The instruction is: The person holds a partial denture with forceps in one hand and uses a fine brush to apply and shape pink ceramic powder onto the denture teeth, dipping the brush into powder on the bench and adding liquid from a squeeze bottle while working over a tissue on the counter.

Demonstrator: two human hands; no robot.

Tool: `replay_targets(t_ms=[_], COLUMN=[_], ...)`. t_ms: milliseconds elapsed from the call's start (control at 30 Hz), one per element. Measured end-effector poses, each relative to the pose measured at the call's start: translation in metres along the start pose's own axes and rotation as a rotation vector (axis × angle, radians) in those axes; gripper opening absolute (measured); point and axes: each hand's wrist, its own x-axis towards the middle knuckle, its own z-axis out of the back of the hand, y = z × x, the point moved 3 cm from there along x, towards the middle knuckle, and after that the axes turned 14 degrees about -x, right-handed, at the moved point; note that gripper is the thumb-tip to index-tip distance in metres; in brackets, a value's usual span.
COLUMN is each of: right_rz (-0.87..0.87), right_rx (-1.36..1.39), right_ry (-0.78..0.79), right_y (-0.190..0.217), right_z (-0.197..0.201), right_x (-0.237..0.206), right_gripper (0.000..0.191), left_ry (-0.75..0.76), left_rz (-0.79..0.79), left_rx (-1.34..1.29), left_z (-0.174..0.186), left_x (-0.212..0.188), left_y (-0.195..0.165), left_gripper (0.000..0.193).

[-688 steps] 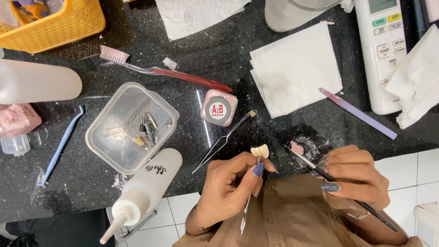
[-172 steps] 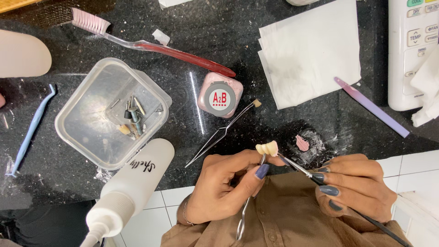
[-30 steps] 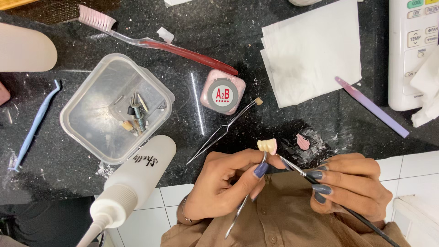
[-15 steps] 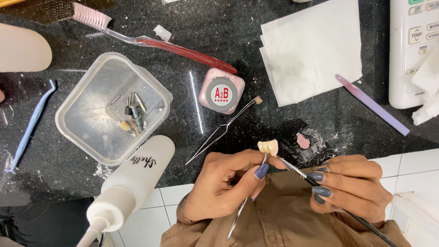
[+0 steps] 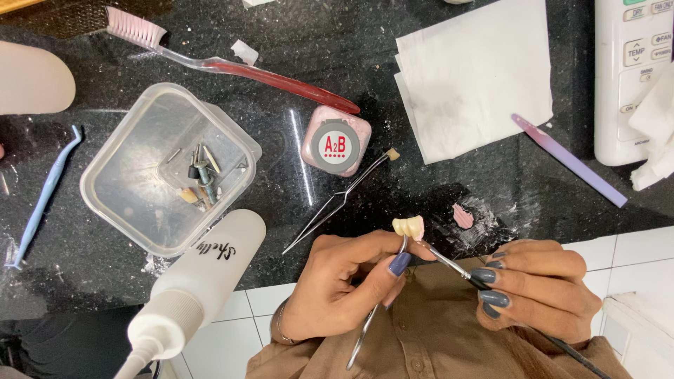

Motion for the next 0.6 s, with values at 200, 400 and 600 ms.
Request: replay_targets(t_ms=[200, 400, 600], right_rz=[-0.026, -0.034, -0.057], right_rx=[-0.009, -0.016, -0.017], right_ry=[0.031, 0.039, 0.013], right_y=[-0.001, 0.0006, 0.0029], right_z=[0.0018, 0.0016, 0.0017], right_x=[-0.0003, -0.0007, 0.0016], right_gripper=[0.02, 0.02, 0.019], left_ry=[0.0, 0.004, 0.001], left_rz=[0.004, 0.011, -0.001], left_rx=[-0.004, 0.012, 0.031], left_z=[0.0006, 0.0008, 0.0003], left_x=[-0.0005, 0.0004, -0.0003], left_y=[0.001, 0.0016, 0.0005], left_gripper=[0.024, 0.023, 0.024])
